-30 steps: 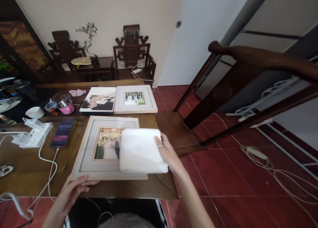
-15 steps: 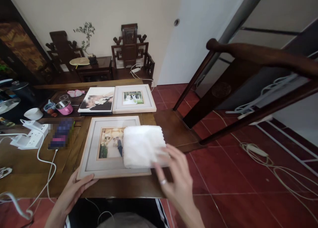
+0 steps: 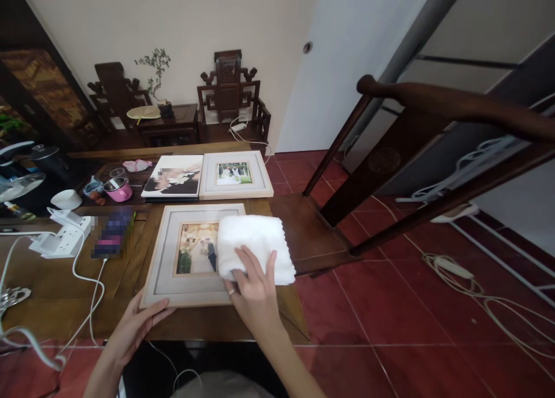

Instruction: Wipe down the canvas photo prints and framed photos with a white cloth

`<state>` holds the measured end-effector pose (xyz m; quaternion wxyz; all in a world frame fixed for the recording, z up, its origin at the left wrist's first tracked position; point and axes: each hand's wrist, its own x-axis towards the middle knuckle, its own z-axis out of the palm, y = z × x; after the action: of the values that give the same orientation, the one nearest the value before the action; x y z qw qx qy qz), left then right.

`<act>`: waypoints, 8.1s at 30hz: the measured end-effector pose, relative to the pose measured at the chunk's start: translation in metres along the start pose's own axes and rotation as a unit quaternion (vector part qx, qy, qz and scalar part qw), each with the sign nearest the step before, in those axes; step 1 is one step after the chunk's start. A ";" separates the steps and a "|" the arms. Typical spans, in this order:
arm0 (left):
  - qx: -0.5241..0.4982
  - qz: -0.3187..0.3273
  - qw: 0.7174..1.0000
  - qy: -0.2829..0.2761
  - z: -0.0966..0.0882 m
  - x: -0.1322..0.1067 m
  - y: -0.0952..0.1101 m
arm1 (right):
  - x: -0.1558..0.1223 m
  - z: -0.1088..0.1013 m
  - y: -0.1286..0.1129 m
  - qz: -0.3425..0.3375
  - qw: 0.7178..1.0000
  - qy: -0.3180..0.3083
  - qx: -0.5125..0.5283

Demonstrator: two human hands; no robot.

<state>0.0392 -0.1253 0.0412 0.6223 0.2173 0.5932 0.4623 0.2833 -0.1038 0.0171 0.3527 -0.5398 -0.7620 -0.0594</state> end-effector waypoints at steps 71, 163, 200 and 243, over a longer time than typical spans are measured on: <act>0.474 0.461 0.745 -0.086 0.019 0.096 0.017 | 0.017 -0.021 0.053 -0.081 0.976 -0.200 -0.035; 0.502 0.490 0.711 -0.057 0.028 0.091 0.015 | 0.027 -0.060 0.011 -0.175 0.880 -0.441 0.003; 0.649 0.419 0.622 -0.128 0.030 0.094 0.051 | 0.087 0.016 0.064 -0.101 0.950 -0.296 -0.011; 0.534 0.444 0.710 -0.114 0.036 0.109 0.040 | 0.079 0.033 0.074 -0.113 0.949 -0.295 -0.022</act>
<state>0.0463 -0.0058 0.0227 0.1876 0.8030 0.5009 0.2629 0.3182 0.0038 0.0188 0.0913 -0.4514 -0.8864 0.0467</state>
